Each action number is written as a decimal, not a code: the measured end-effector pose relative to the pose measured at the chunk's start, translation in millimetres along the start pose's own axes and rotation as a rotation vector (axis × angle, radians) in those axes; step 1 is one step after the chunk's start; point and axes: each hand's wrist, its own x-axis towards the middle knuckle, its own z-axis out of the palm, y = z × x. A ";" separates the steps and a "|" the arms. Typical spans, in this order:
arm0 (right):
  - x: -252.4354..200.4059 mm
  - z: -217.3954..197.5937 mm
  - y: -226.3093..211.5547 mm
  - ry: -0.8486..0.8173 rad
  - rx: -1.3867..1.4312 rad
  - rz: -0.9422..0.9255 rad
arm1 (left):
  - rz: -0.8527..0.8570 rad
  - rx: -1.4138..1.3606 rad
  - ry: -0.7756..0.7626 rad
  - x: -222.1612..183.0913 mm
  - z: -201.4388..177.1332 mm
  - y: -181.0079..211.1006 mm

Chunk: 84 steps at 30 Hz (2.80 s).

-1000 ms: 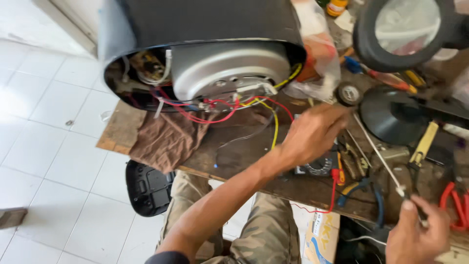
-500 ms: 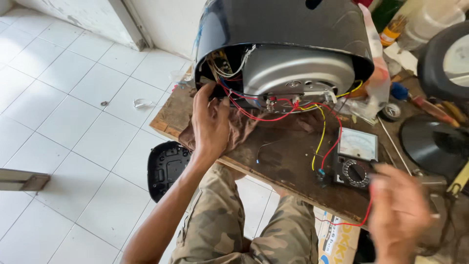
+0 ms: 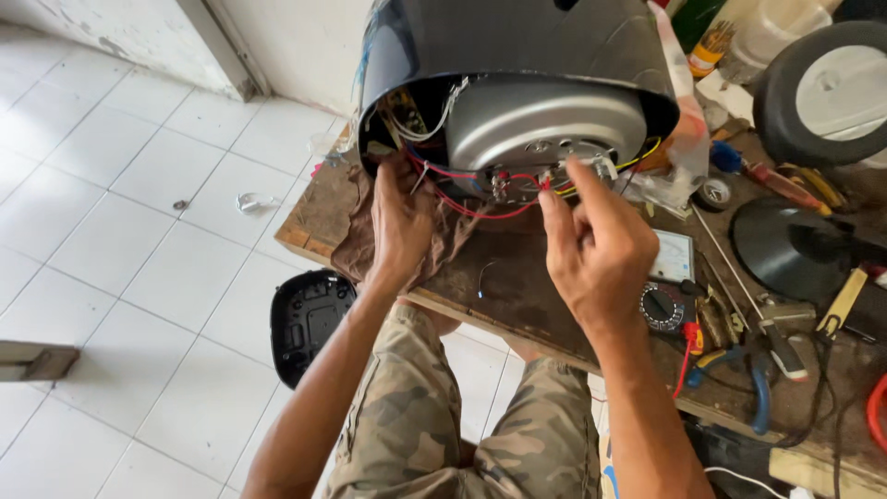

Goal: The person connects wires to a circuit board inside an electronic appliance, then opens a cardboard package with a utility knife and removes two circuit boards wrapped in bubble wrap.

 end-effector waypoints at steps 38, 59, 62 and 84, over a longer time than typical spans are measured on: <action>-99.7 57.7 4.3 -0.386 0.584 0.557 | -0.647 -0.804 -0.055 -78.5 -29.4 10.2; -93.6 137.1 -6.2 -0.412 -0.036 0.332 | -0.543 -1.071 -0.054 -64.0 6.2 -63.4; -96.9 137.5 -1.4 -0.428 0.080 0.419 | -0.522 -1.059 -0.048 -62.7 7.3 -62.2; -55.3 113.8 -3.3 -0.514 0.034 0.521 | -0.403 -0.947 -0.126 -66.9 6.8 -79.2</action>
